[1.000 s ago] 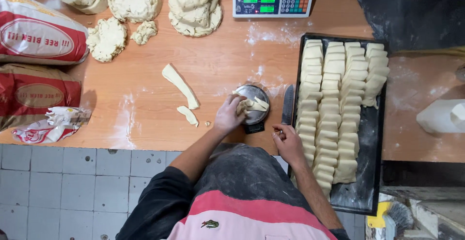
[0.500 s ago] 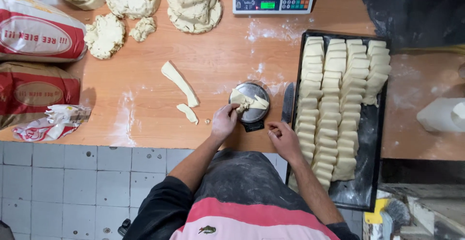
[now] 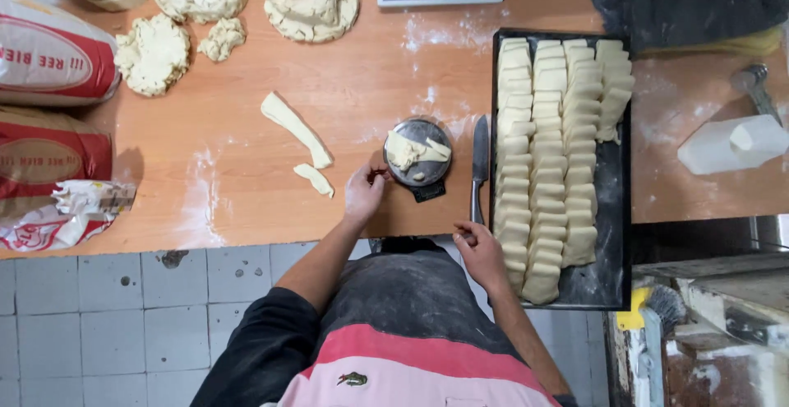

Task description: Weighing and shaping dough pieces into triangles for pastries on a workbench.

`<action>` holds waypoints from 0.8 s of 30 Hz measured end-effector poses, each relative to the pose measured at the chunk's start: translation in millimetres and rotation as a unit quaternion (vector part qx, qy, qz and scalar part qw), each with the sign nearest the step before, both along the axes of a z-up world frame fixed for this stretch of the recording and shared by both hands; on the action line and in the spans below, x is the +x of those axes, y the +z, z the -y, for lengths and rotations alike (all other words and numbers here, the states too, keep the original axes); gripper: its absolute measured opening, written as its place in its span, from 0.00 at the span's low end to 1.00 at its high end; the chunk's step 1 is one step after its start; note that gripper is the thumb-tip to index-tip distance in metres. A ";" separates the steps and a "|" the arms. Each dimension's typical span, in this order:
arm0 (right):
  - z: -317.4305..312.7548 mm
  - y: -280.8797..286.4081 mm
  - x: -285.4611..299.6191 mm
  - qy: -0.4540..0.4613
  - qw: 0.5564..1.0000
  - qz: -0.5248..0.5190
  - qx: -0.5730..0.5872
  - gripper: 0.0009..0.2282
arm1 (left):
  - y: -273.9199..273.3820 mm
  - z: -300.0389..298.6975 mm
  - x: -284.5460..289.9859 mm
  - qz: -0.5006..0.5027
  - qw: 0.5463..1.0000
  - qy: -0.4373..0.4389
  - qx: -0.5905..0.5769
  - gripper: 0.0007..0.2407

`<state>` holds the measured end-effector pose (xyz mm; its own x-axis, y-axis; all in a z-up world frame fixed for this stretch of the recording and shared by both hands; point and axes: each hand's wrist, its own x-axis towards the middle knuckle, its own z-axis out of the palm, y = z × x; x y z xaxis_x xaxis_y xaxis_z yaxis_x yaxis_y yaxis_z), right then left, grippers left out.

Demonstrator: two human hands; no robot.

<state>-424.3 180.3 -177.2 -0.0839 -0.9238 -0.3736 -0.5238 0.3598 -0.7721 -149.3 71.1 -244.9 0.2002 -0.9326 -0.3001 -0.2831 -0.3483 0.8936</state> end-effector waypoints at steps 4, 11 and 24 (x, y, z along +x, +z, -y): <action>-14.7 -5.8 12.0 -0.006 1.000 0.002 0.013 0.14 | 10.0 -16.7 41.0 0.157 0.976 -0.099 -0.114 0.08; -29.7 -17.0 28.3 0.032 0.999 0.005 -0.013 0.14 | 2.8 -35.1 83.4 0.401 0.877 -0.194 -0.178 0.08; 30.0 -102.8 98.4 0.016 0.946 0.293 0.137 0.16 | 32.0 -74.6 14.8 0.150 0.955 -0.219 -0.132 0.08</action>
